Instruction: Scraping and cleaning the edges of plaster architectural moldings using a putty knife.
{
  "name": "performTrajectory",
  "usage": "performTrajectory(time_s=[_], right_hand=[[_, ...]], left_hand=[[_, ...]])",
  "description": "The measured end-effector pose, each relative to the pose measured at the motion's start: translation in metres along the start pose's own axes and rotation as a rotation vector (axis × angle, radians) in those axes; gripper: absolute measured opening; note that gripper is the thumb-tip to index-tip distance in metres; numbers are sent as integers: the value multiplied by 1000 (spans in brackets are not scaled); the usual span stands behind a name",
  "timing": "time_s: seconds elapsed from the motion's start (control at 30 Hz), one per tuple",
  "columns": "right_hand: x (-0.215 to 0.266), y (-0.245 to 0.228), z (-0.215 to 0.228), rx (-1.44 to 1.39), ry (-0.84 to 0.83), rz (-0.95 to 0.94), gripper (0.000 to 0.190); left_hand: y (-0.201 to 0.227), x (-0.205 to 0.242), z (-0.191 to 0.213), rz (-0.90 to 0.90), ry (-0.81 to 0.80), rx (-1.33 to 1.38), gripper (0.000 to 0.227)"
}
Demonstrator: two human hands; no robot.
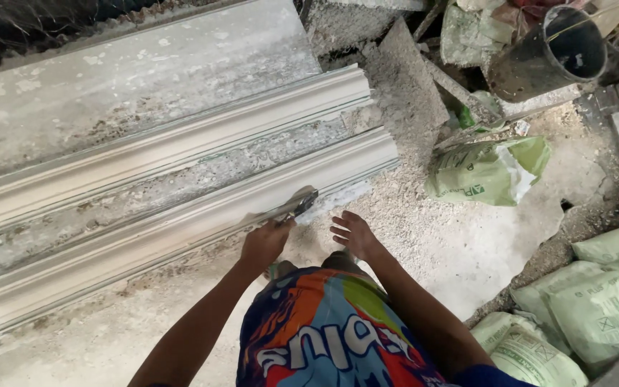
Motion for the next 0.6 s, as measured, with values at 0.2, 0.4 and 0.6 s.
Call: performTrajectory(time_s=[0.2,0.4,0.6], right_hand=[[-2,-4,0,65,50,-25,45],[4,-4,-8,92,59,-30,49],[2,-8,0,71,78,-6,58]], left_hand=[[10,-8,6,69,30,58,20],[40,-24,29,40,100,-120,17],[48,-34,-3,90,147,-187,16]])
Point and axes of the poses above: each hand's wrist, its own x-axis away from the middle knuckle, its own z-axis out of the back of the hand, y = z × x, the point moved 4 cm from there along -x, towards the middle knuckle, and after that the axes turned 9 degrees about -z, right-handed, at the moved point
